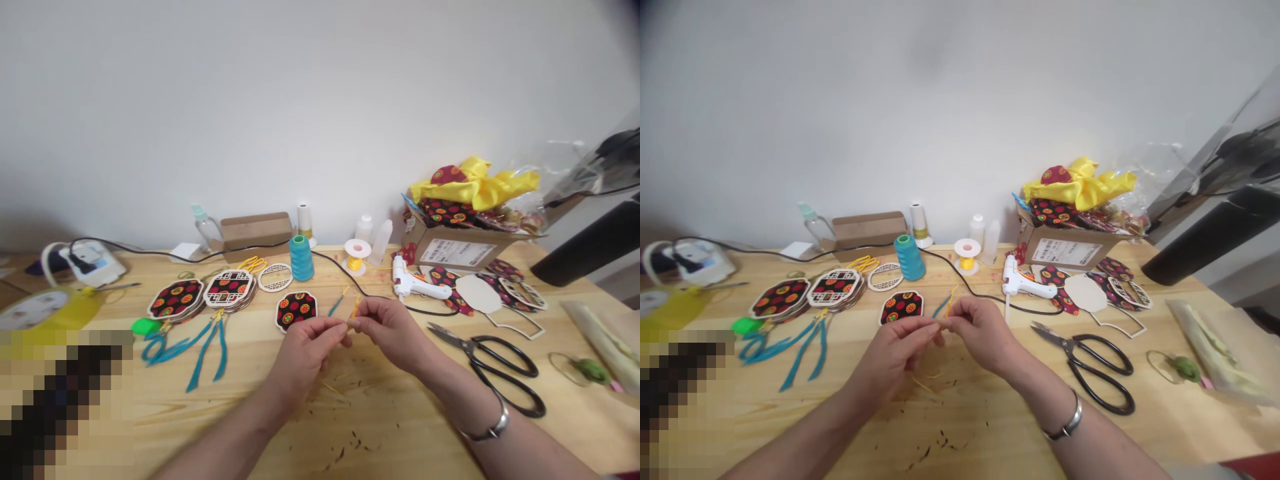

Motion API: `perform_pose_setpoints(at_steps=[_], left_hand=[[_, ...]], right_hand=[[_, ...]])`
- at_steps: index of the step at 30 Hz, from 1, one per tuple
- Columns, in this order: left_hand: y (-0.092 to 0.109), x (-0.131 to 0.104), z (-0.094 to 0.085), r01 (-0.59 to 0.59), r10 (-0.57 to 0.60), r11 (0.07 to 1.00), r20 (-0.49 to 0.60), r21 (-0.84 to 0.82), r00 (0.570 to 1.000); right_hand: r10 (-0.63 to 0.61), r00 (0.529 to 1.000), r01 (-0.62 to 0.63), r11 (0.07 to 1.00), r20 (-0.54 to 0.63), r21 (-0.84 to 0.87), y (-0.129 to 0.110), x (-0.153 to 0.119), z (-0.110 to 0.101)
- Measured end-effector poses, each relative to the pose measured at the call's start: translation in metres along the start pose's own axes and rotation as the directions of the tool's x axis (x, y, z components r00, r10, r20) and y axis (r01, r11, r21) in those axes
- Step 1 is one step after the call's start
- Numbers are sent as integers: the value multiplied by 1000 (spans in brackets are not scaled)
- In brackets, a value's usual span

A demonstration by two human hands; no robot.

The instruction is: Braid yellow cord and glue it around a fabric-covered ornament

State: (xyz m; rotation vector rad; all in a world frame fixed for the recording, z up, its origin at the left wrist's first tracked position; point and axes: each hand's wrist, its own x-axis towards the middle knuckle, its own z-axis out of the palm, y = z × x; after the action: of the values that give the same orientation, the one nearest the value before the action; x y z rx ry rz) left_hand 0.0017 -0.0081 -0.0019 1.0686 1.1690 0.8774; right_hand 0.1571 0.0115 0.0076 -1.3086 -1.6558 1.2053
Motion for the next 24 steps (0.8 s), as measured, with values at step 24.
perform_pose_setpoints(at_steps=[24], left_hand=[[-9, 0, 3, -367, 354, 886, 97, 283, 930]], right_hand=[[129, 985, -163, 908, 114, 387, -4, -2, 6]])
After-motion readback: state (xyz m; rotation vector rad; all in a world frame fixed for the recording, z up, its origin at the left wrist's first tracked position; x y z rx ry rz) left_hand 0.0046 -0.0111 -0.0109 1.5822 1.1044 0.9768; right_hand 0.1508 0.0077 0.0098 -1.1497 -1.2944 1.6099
